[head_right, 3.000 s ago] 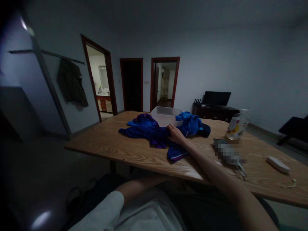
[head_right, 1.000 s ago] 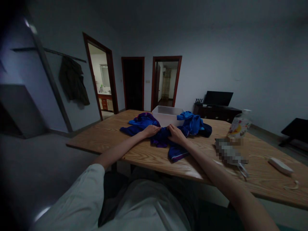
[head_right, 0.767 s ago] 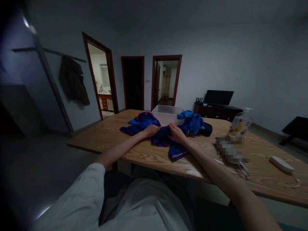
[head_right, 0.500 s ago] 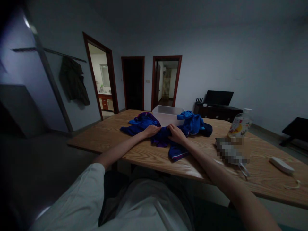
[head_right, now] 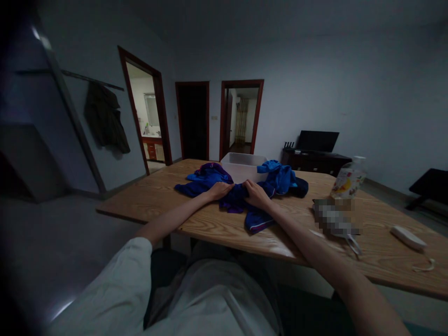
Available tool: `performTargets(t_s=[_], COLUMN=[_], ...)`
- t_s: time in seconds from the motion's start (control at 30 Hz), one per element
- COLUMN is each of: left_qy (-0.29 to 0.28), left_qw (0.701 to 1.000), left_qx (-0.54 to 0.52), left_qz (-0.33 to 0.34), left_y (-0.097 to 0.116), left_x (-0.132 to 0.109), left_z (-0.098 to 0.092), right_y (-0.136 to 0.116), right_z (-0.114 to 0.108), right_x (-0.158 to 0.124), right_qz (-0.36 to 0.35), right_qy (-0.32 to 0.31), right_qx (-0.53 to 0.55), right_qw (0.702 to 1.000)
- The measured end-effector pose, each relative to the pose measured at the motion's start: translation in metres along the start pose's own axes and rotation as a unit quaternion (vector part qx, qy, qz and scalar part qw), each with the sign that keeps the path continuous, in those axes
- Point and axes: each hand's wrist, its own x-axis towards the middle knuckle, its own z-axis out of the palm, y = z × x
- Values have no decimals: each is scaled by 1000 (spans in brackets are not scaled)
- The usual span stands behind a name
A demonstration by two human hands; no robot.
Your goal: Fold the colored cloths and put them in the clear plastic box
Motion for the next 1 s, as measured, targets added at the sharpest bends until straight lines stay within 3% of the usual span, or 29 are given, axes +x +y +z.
performTargets(t_s=[0.73,1.0], left_qy=[-9,-18], left_qw=[999,998], left_qx=[50,52], left_qz=[14,3], left_y=[-2,6], left_x=[5,7], left_z=[10,3], right_y=[0,-2], right_z=[0,-4], right_x=[0,0], right_qz=[-2,3], right_qy=[-6,-19], right_qx=[-9,-18], right_qw=[1000,1000])
